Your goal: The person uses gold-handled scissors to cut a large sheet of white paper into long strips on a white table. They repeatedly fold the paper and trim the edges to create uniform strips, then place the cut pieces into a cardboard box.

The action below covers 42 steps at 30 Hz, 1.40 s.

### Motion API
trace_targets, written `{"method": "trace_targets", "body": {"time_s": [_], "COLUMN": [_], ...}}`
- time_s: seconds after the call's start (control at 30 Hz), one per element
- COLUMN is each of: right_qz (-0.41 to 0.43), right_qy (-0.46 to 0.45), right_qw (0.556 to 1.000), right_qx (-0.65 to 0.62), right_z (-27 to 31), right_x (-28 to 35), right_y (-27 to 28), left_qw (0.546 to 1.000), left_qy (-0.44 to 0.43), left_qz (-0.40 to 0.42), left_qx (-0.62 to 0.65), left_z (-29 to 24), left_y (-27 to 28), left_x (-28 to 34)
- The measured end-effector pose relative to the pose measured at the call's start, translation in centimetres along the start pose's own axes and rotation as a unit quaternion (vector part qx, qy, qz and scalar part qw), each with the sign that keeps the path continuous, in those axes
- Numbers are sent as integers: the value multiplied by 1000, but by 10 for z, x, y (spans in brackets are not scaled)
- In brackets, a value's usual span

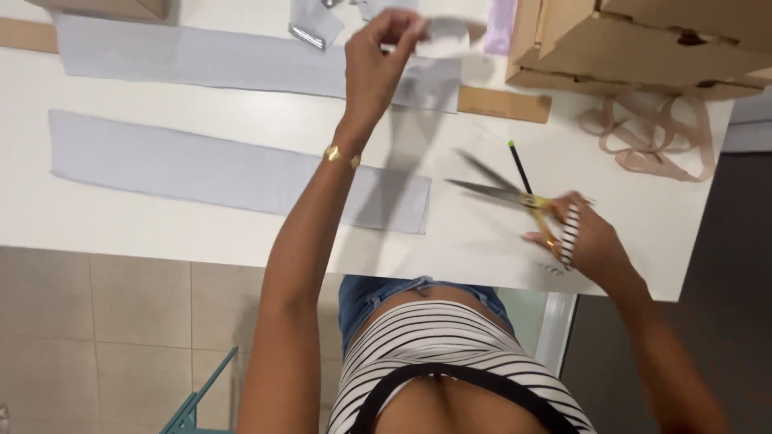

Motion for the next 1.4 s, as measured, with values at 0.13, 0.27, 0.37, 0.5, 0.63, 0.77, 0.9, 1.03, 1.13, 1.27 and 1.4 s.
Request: {"method": "trace_targets", "body": {"time_s": [0.13, 0.27, 0.37, 0.5, 0.63, 0.77, 0.9, 1.03, 1.13, 1.27, 1.4], "right_qz": [-185, -217, -196, -229, -256, -297, -358, -365, -466, -512, -501], "right_qy": [85, 209, -120, -35, -7, 26, 188, 255, 136, 76, -6], "right_qw": [978, 953, 939, 957, 962, 948, 911, 895, 858, 835, 842], "right_qx": [-38, 4, -254, -174, -90, 113, 77, -12, -167, -187, -199], "right_z": [-71, -71, -61, -86, -117, -123, 1, 104, 147, 147, 142], "right_x": [18, 29, 44, 43, 38, 19, -14, -79, -124, -192, -229], "right_y": [-4, -7, -5, -17, -35, -66, -125, -149, -108, -83, -89], "left_qw": [992, 988, 975, 909, 832, 843, 799, 726, 884, 875, 875], "left_qy": [-23, -13, 68, 97, 163, 242, 217, 132, 214, 147, 182], "left_qz": [-98, -118, -199, -355, -433, -371, -248, -247, -127, -165, -176], "left_qx": [-71, -95, -66, -194, -307, -304, -503, -628, -396, -431, -412], "left_z": [51, 89, 137, 208, 249, 289, 359, 353, 308, 326, 344], "left_y": [17, 70, 133, 254, 375, 435, 472, 496, 480, 443, 426], "left_x": [-10, 74, 139, 190, 190, 164, 136, 82, 18, -25, -28]}}
Point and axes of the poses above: each hand's wrist, its own x-axis away from the middle knuckle, its own y-axis out of the back of the hand, z = x × y, the point moved 4 cm from there along -x, towards the middle knuckle, and after that the axes turned 14 degrees about -x, right-handed, at the moved point
